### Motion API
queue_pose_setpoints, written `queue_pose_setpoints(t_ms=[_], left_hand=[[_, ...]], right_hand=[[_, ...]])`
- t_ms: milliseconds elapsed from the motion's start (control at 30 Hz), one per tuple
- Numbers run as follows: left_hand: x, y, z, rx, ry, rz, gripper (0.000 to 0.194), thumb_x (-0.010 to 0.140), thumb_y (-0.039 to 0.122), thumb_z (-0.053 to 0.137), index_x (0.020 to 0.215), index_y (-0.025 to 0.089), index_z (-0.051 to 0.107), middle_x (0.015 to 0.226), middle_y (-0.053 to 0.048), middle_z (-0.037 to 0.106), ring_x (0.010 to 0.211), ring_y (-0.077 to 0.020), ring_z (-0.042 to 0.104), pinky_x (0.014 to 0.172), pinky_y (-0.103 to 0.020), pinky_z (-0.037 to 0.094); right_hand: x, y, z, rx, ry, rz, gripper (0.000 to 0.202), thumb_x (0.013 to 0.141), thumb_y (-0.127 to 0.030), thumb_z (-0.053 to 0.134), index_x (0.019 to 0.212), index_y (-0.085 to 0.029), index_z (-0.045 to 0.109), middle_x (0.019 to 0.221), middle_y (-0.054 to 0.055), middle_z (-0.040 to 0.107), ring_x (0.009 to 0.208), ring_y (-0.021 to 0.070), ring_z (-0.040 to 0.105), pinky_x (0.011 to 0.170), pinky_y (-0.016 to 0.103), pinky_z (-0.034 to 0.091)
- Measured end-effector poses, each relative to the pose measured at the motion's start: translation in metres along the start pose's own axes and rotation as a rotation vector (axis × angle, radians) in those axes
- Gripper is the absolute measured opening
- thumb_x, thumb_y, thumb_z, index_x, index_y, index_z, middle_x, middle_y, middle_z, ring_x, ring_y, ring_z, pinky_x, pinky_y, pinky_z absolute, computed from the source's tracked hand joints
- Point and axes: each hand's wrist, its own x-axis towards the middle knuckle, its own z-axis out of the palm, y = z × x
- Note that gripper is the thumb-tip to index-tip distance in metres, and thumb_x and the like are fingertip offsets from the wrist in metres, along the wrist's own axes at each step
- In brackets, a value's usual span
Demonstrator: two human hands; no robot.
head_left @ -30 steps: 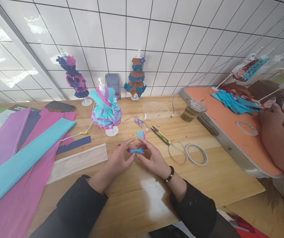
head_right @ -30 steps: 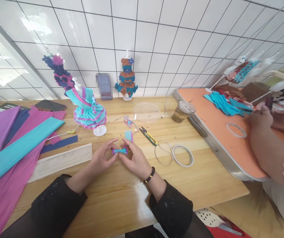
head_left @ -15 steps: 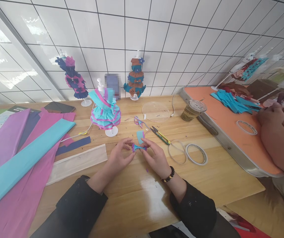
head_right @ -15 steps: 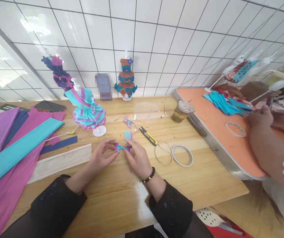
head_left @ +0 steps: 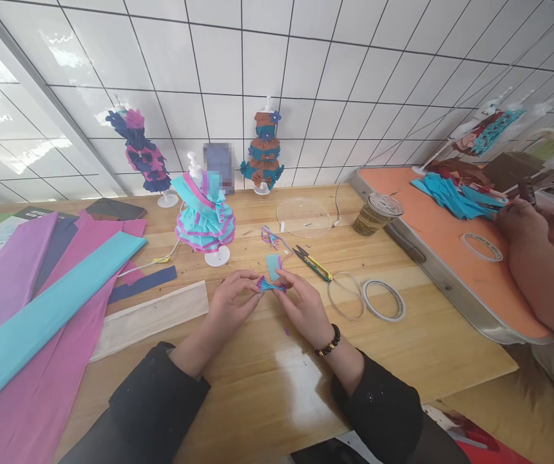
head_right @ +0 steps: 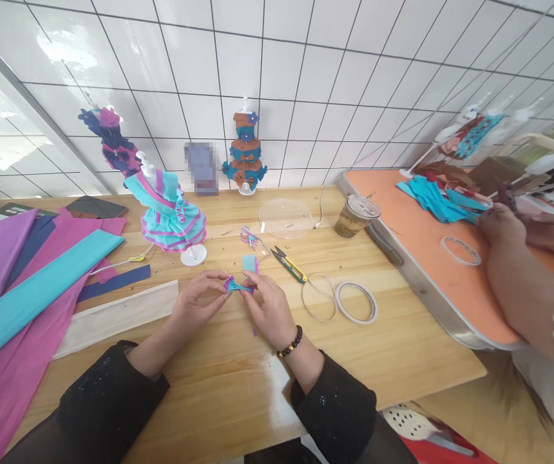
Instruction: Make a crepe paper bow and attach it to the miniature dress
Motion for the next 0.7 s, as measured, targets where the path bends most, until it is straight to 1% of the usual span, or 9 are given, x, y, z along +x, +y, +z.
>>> queue_pose_setpoints(t_ms=[233,367,533,567,633,700], left_hand=[[0.0015,-0.0012,-0.0016,-0.051,0.021,-0.024,0.004,0.073,0.02,0.059,0.074,0.02,0.063,0.094,-0.007,0.061,0.092,-0.0195,0.057,0.083,-0.035,0.044],[0.0016,-0.0012,-0.0022,-0.069,0.017,-0.043,0.005,0.073,0.02,0.059,0.076,0.02,0.063,0.093,-0.007,0.061,0.091,-0.0195,0.057,0.083,-0.036,0.044],[0.0018,-0.0028,-0.0026,-0.104,0.03,-0.099,0.007,0.074,0.024,0.057,0.075,0.019,0.061,0.091,-0.007,0.061,0.091,-0.0197,0.056,0.084,-0.037,0.044],[0.0017,-0.003,-0.0024,-0.129,0.037,-0.126,0.008,0.074,0.025,0.057,0.077,0.018,0.06,0.091,-0.007,0.061,0.091,-0.0196,0.057,0.084,-0.037,0.044],[0.0012,-0.003,-0.0016,-0.207,0.032,-0.194,0.014,0.075,0.025,0.057,0.086,0.018,0.058,0.095,-0.008,0.06,0.088,-0.0185,0.058,0.082,-0.036,0.045],[0.0002,-0.003,-0.0001,-0.308,-0.007,-0.248,0.028,0.074,0.025,0.058,0.101,0.017,0.052,0.098,-0.008,0.06,0.088,-0.0176,0.058,0.08,-0.035,0.046]], right_hand=[[0.0,0.0004,-0.0001,0.025,0.003,0.01,0.035,0.081,-0.016,0.051,0.116,-0.022,0.048,0.087,0.005,0.062,0.082,0.0166,0.057,0.078,0.034,0.047],[-0.0001,0.0005,-0.0002,0.02,0.002,0.014,0.035,0.081,-0.017,0.051,0.116,-0.022,0.048,0.087,0.005,0.062,0.082,0.0167,0.057,0.078,0.034,0.047],[0.0001,0.0012,0.0008,0.034,0.024,0.036,0.035,0.08,-0.017,0.051,0.114,-0.021,0.049,0.086,0.005,0.063,0.08,0.0161,0.058,0.075,0.032,0.048],[0.0002,0.0012,0.0012,0.052,0.033,0.054,0.034,0.08,-0.017,0.051,0.114,-0.021,0.05,0.086,0.005,0.063,0.079,0.0161,0.058,0.074,0.032,0.048],[0.0004,0.0007,0.0022,0.101,0.049,0.112,0.033,0.079,-0.017,0.052,0.112,-0.02,0.051,0.084,0.005,0.062,0.078,0.0159,0.057,0.072,0.032,0.048],[0.0005,-0.0005,0.0037,0.171,0.058,0.183,0.032,0.079,-0.018,0.052,0.111,-0.02,0.051,0.083,0.005,0.061,0.076,0.0153,0.057,0.071,0.031,0.048]])
